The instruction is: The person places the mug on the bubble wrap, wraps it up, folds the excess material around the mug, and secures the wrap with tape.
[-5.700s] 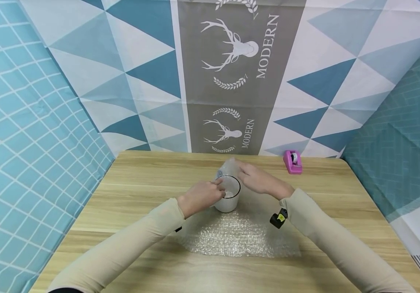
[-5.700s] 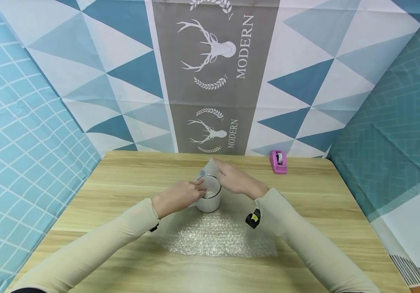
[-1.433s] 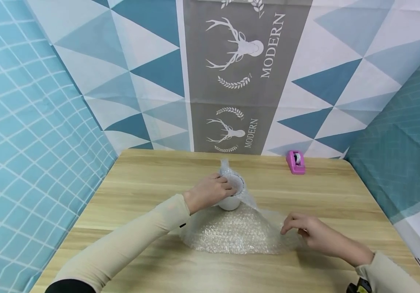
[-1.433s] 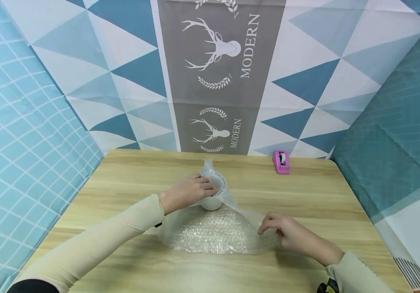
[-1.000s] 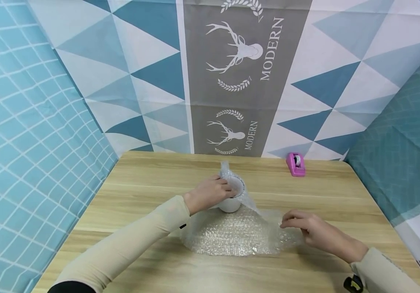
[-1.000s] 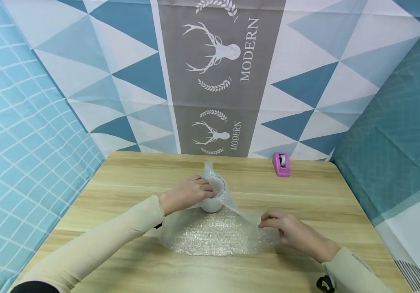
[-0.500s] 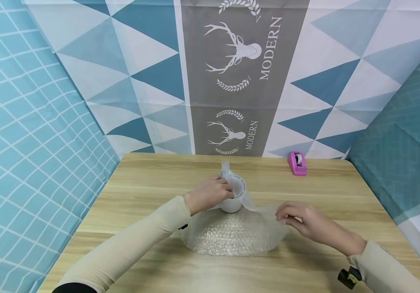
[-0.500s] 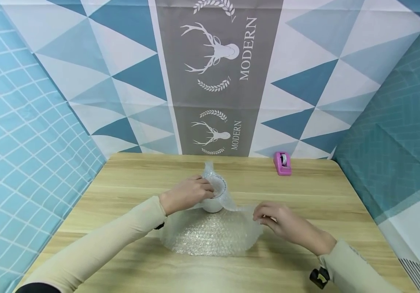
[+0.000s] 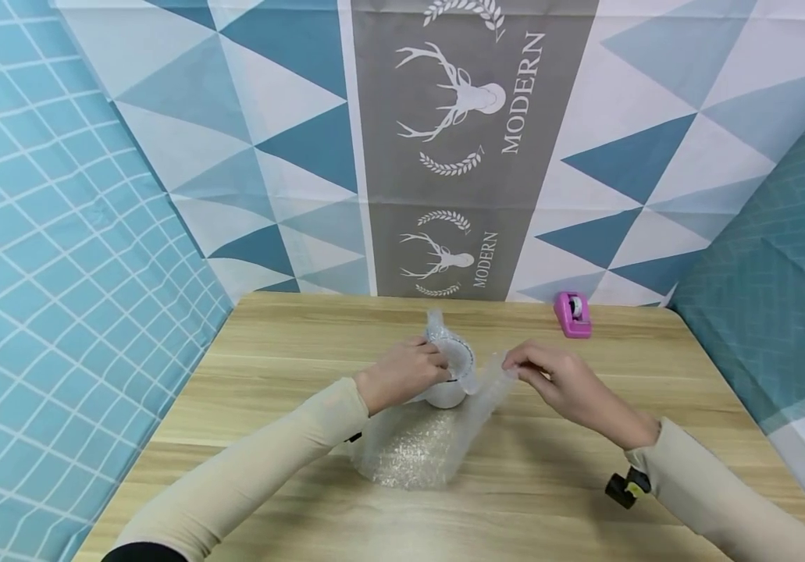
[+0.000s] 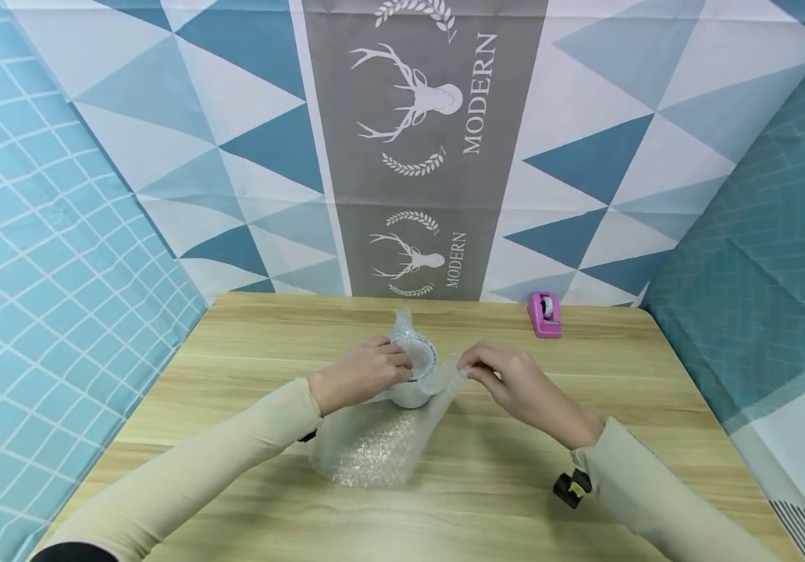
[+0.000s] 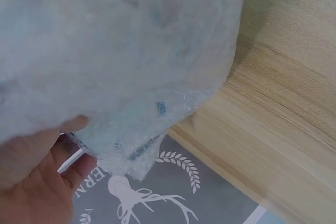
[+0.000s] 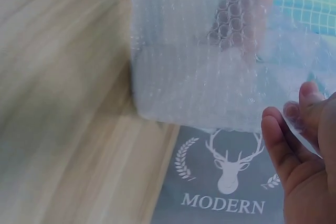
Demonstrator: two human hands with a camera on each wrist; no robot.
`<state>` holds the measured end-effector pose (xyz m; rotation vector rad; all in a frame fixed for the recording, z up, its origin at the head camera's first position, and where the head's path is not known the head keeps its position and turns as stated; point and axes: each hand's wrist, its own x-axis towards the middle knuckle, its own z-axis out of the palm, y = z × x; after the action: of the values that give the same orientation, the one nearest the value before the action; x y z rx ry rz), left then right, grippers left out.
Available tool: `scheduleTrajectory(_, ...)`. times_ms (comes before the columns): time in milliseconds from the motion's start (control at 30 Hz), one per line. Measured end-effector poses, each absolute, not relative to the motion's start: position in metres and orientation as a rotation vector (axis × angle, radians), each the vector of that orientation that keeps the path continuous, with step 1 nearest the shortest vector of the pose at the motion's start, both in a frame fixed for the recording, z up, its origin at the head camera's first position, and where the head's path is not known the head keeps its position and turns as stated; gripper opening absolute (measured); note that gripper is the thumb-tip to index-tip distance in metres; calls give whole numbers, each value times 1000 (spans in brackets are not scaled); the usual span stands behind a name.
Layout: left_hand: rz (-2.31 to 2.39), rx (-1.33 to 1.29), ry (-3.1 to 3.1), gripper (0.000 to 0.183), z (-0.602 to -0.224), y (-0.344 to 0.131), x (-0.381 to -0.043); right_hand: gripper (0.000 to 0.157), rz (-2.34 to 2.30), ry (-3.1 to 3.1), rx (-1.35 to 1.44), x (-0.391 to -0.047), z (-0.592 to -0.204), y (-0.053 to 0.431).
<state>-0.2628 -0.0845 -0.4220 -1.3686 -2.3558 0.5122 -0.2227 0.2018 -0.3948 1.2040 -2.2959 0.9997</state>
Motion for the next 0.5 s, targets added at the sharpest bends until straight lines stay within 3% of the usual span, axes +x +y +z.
scheduleTrajectory(500,566,-1348,-2315,19,-425,-85,-263,14,1003,-2204,1064,-245,-400,156)
